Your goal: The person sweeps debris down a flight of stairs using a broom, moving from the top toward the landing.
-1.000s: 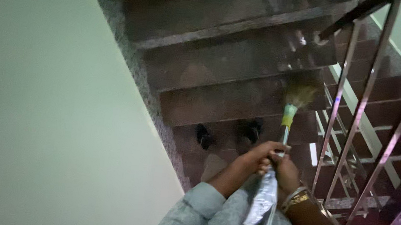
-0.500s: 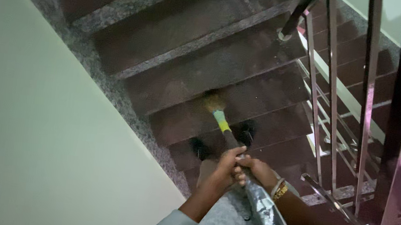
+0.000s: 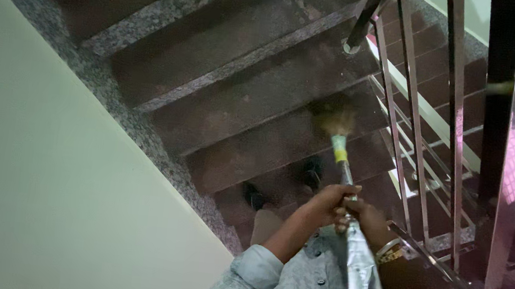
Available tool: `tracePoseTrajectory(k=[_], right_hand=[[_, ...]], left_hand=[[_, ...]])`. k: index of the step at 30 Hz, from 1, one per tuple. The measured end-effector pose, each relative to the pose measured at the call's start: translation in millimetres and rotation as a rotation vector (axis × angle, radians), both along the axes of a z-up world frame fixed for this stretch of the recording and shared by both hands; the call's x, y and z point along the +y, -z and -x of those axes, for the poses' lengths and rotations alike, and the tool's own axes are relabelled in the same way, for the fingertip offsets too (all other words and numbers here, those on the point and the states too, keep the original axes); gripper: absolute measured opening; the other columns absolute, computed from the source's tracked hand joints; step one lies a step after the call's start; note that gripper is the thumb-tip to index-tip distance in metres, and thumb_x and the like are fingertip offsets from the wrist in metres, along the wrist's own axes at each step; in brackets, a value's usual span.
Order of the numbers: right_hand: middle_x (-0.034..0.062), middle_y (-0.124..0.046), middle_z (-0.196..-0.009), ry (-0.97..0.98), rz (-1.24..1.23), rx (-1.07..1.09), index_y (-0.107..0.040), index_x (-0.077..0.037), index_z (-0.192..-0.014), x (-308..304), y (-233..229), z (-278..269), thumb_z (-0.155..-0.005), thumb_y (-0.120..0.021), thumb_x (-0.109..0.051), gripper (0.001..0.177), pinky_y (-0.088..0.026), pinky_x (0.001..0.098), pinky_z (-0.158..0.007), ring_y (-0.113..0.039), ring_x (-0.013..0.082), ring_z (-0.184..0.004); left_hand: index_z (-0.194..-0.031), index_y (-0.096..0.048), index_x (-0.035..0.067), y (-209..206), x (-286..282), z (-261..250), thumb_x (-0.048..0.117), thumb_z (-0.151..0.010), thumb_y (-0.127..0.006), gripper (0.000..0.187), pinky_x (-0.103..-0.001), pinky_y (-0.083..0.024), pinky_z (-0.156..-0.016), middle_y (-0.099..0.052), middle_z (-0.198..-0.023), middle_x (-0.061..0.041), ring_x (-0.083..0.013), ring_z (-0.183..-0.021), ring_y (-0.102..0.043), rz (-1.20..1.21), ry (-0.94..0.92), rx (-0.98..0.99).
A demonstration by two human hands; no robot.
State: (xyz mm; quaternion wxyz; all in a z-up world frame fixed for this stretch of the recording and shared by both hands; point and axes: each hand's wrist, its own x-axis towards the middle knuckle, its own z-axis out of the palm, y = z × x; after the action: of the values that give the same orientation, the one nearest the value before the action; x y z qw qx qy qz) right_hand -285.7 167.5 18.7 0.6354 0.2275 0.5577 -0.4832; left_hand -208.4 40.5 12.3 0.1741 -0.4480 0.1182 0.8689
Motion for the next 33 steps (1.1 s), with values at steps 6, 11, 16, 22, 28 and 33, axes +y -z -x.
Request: tracePoseTrajectory(k=[6,11,16,22,28,33], right_hand=[[0.0069,-0.059,-0.066,0.194,0.057,0.055,-0.057,-0.004,-0.094,-31,-37,-43,-0.095,-0.061,-0.011,0.007,-0.05,0.0334,-0.043,-0.056,0.0173,-0.048],[0.0063,-0.059,-0.067,0.081,0.096,-0.125,-0.057,-0.007,-0.094,-27,-32,-47,-0.095,-0.06,-0.016,0.01,-0.049,0.0327,-0.045,-0.056,0.0179,-0.05],[0.0047,-0.059,-0.069,-0.029,0.217,-0.289,-0.057,-0.007,-0.096,-10,16,-33,-0.096,-0.058,-0.02,0.013,-0.05,0.0323,-0.048,-0.055,0.0157,-0.054],[0.0078,-0.061,-0.073,0.075,0.152,-0.119,-0.054,-0.002,-0.095,6,39,-13,-0.1,-0.057,-0.019,0.018,-0.054,0.0336,-0.053,-0.059,0.0183,-0.056],[0.0048,-0.058,-0.07,0.29,-0.026,0.069,-0.055,-0.009,-0.098,-18,-31,-48,-0.099,-0.057,-0.018,0.009,-0.053,0.0345,-0.052,-0.058,0.0179,-0.053],[0.0058,-0.06,-0.07,0.158,0.075,-0.066,-0.057,-0.009,-0.098,-37,-60,-57,-0.095,-0.063,-0.015,0.01,-0.052,0.0317,-0.048,-0.057,0.0161,-0.052]], left_hand=[[-0.09,-0.065,0.018,-29,-15,-18,0.045,-0.096,-0.062,0.028,-0.025,-0.02,-0.025,-0.032,-0.042,0.011,-0.0047,-0.027,-0.021,0.039,0.161,0.021],[-0.095,-0.063,0.009,-45,-18,-46,0.043,-0.104,-0.059,0.035,-0.03,-0.025,-0.032,-0.035,-0.048,0.006,-0.0073,-0.033,-0.026,0.158,0.057,0.021],[-0.084,-0.058,0.012,-34,-17,-42,0.043,-0.103,-0.056,0.035,-0.033,-0.027,-0.035,-0.033,-0.046,0.003,-0.0128,-0.033,-0.027,-0.017,-0.045,-0.031],[-0.077,-0.046,0.018,32,6,-12,0.042,-0.108,-0.059,0.042,-0.031,-0.023,-0.037,-0.032,-0.049,0.006,-0.0111,-0.036,-0.023,-0.137,0.035,0.266],[-0.086,-0.063,0.021,-17,-7,-16,0.045,-0.096,-0.061,0.026,-0.024,-0.019,-0.028,-0.03,-0.042,0.012,-0.004,-0.029,-0.022,0.017,0.266,0.127],[-0.088,-0.063,0.015,-63,-23,-41,0.05,-0.093,-0.064,0.035,-0.025,-0.025,-0.026,-0.034,-0.043,0.007,-0.0062,-0.028,-0.028,0.136,0.186,0.005]])
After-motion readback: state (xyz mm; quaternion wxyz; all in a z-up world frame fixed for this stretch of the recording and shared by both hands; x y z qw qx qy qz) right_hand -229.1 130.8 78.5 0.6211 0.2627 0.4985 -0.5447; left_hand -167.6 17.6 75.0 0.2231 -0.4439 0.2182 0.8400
